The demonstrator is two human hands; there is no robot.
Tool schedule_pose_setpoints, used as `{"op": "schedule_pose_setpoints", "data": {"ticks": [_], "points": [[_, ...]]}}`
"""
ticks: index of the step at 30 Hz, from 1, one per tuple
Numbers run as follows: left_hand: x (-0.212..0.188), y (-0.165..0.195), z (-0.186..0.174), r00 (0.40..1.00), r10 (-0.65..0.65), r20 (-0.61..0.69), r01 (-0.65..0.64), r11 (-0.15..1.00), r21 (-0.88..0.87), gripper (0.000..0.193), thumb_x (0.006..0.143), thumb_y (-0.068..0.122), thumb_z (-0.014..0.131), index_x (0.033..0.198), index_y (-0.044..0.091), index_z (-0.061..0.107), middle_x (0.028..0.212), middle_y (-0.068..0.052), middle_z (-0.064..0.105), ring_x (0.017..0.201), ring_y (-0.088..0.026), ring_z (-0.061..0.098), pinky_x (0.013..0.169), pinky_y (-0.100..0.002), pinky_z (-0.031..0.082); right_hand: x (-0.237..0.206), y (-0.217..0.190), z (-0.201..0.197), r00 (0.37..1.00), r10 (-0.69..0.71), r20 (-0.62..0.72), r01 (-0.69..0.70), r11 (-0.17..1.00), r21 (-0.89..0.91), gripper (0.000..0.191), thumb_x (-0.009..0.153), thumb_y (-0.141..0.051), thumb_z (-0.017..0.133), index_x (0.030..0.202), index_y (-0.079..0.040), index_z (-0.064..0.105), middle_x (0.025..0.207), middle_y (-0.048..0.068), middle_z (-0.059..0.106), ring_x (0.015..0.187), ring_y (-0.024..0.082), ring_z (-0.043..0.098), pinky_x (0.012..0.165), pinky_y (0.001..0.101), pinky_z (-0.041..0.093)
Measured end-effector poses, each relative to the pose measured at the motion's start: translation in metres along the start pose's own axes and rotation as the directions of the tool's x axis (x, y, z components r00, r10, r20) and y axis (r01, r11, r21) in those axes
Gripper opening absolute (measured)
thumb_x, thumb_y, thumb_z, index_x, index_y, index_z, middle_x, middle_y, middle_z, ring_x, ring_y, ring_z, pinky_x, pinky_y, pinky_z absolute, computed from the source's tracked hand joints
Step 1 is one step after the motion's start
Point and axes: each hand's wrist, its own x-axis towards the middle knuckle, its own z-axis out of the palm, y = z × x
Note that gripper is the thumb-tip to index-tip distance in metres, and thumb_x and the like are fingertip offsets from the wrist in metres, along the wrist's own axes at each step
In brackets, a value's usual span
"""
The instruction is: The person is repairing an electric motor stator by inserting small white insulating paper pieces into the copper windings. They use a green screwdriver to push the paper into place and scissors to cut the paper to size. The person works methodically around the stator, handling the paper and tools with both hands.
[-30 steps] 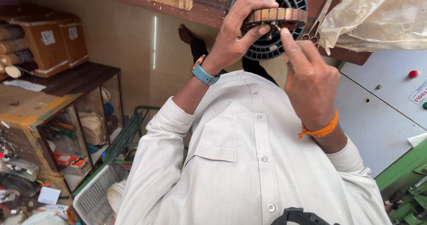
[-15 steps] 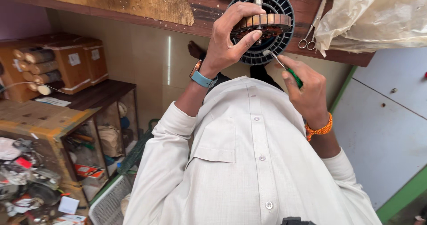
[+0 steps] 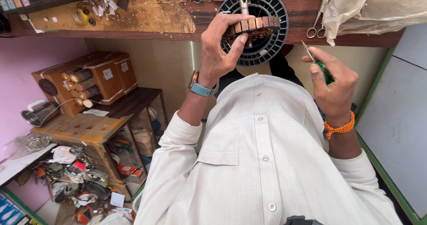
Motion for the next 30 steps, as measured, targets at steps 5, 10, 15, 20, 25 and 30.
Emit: {"op": "schedule_pose_setpoints", "data": {"ticks": [5,10,15,20,25,30], "points": [[-0.002,-0.001,0.001,0.999,-0.041,-0.02,0.041,0.999,-0.004,0.026,0.098,0.009,0.07,0.124,0.008,0.065,0.114,-0.008,0.071,0.102,-0.023,0.073,0.088,-0.031,0.059,0.004,-0.008,0.003,1.0,0.029,-0.011,-0.028,0.998,0.058,0.023,0.112,-0.006,0.063,0.133,0.002,0.068,0.11,0.011,0.077,0.07,0.007,0.055,0.064,0.0216,0.045],[0.003,0.005,-0.006,0.999,0.017,-0.03,-0.022,0.987,-0.156,0.032,0.101,0.017,0.07,0.13,0.008,0.062,0.128,-0.011,0.069,0.119,-0.027,0.069,0.101,-0.035,0.057,0.013,-0.018,-0.005,0.998,-0.066,-0.003,0.066,0.996,0.067,0.023,0.113,-0.009,0.064,0.133,0.003,0.069,0.103,0.009,0.076,0.067,0.004,0.052,0.061,0.0196,0.041],[-0.004,0.007,0.006,0.987,-0.019,-0.16,0.009,0.998,-0.066,0.024,0.101,0.018,0.07,0.123,0.009,0.065,0.121,-0.009,0.07,0.113,-0.024,0.071,0.1,-0.034,0.057,0.007,-0.011,-0.014,0.999,-0.027,-0.045,0.032,0.994,0.107,0.024,0.115,-0.011,0.063,0.133,0.004,0.069,0.104,0.009,0.076,0.065,0.003,0.048,0.059,0.0194,0.039],[-0.011,0.004,0.016,0.971,-0.191,-0.143,0.189,0.981,-0.031,0.022,0.101,0.018,0.072,0.119,0.007,0.067,0.108,-0.008,0.073,0.096,-0.019,0.075,0.089,-0.03,0.059,-0.005,-0.001,-0.014,0.984,0.141,-0.108,-0.104,0.952,0.288,0.028,0.113,-0.016,0.06,0.132,0.003,0.068,0.107,0.009,0.075,0.061,0.001,0.048,0.055,0.0189,0.038],[-0.005,-0.001,-0.002,0.996,-0.092,-0.018,0.091,0.994,-0.06,0.032,0.098,0.015,0.074,0.127,0.006,0.065,0.119,-0.012,0.074,0.11,-0.024,0.073,0.096,-0.035,0.058,0.012,0.003,-0.006,0.99,-0.124,-0.072,0.135,0.973,0.185,0.027,0.119,-0.022,0.062,0.129,0.002,0.069,0.11,0.009,0.076,0.083,0.007,0.063,0.072,0.0204,0.049],[-0.007,-0.007,-0.018,0.994,0.029,0.109,-0.036,0.997,0.064,0.048,0.092,0.009,0.076,0.135,0.007,0.057,0.127,-0.011,0.069,0.119,-0.029,0.069,0.103,-0.041,0.056,0.072,-0.01,0.016,0.987,-0.138,0.077,0.132,0.988,0.081,0.035,0.105,-0.02,0.069,0.136,-0.004,0.071,0.107,0.013,0.073,0.08,0.016,0.055,0.072,0.029,0.045]]}}
